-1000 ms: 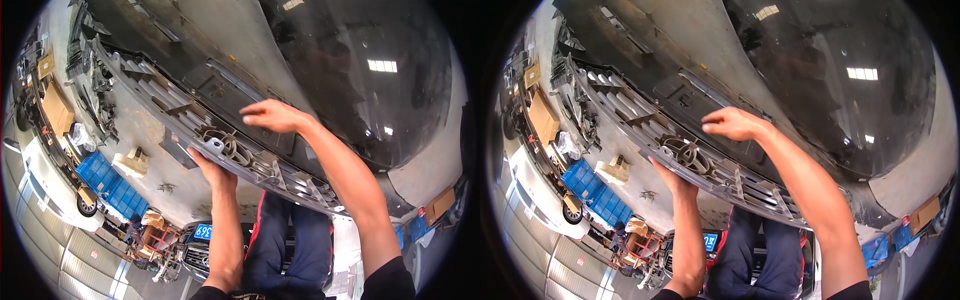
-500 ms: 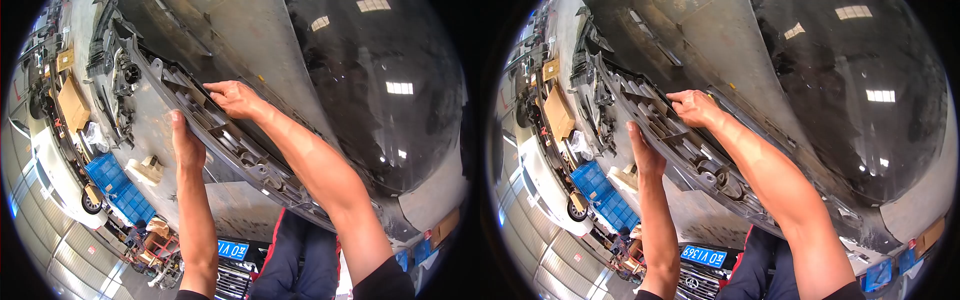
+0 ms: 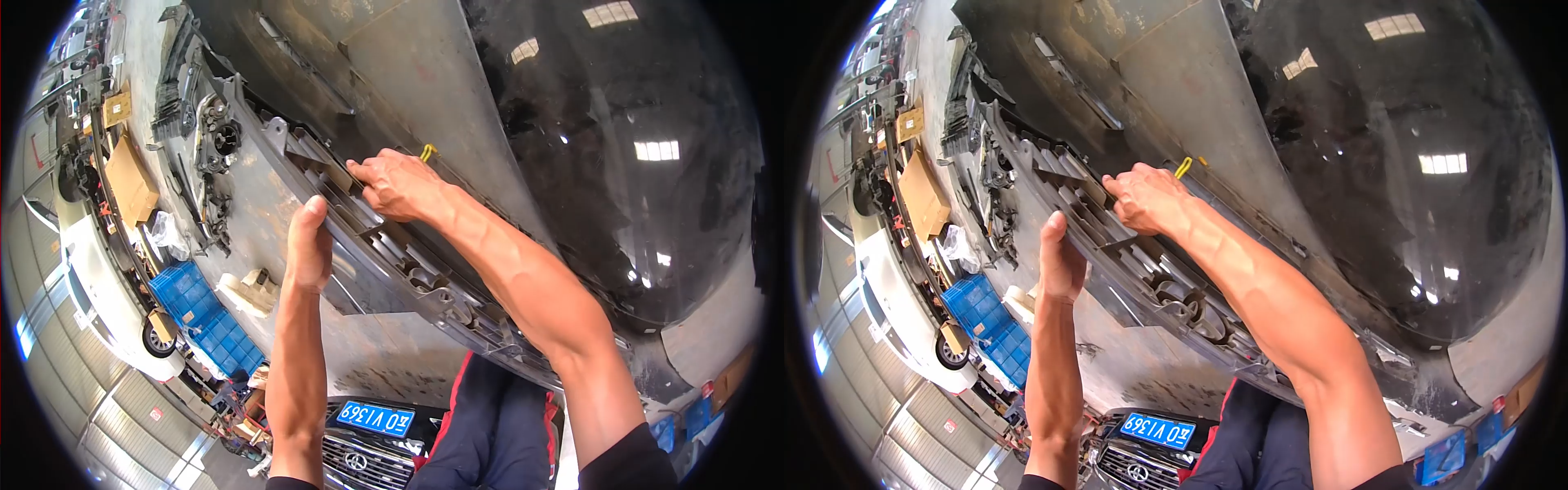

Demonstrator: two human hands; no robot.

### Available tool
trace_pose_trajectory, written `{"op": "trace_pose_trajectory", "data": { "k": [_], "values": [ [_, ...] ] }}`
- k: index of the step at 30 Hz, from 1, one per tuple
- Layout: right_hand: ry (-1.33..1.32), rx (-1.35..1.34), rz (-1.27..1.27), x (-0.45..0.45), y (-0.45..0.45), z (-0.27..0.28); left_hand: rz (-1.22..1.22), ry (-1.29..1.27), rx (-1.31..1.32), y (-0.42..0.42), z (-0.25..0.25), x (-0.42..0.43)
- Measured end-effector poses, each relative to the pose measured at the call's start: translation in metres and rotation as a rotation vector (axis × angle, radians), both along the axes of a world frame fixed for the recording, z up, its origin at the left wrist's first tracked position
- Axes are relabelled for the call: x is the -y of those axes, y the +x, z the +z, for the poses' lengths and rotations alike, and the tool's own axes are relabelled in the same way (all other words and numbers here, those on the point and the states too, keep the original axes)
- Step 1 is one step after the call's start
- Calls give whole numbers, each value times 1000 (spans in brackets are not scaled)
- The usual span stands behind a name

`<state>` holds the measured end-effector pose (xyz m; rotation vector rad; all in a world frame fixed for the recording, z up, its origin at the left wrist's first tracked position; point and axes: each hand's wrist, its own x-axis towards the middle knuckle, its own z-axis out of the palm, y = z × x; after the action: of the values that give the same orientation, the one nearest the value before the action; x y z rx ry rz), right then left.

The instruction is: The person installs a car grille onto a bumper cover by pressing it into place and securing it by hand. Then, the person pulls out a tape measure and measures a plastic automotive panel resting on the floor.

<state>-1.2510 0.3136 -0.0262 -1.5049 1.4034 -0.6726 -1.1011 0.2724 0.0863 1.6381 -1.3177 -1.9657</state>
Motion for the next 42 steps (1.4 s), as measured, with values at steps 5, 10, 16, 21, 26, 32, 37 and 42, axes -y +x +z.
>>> {"op": "trace_pose_trajectory", "data": {
  "k": [5,10,16,21,26,32,37,42],
  "values": [
    [-33,18,-33,-5,10,2,58,56,98,-7,19,55],
    [-44,-23,-49,-3,13,6,54,70,15,-21,28,83],
    [-74,14,-152,-8,18,6,131,-57,224,-31,21,88],
    [-20,41,-146,4,11,5,150,-81,214,-38,19,87],
    [-6,50,-145,23,1,5,215,-102,251,-50,20,79],
    [-130,94,-378,86,6,13,236,-186,276,-43,10,85],
    [-48,146,-260,114,9,15,190,-163,265,-27,6,94],
    [-50,283,-255,117,17,3,147,-134,223,-19,5,99]
  ]
}}
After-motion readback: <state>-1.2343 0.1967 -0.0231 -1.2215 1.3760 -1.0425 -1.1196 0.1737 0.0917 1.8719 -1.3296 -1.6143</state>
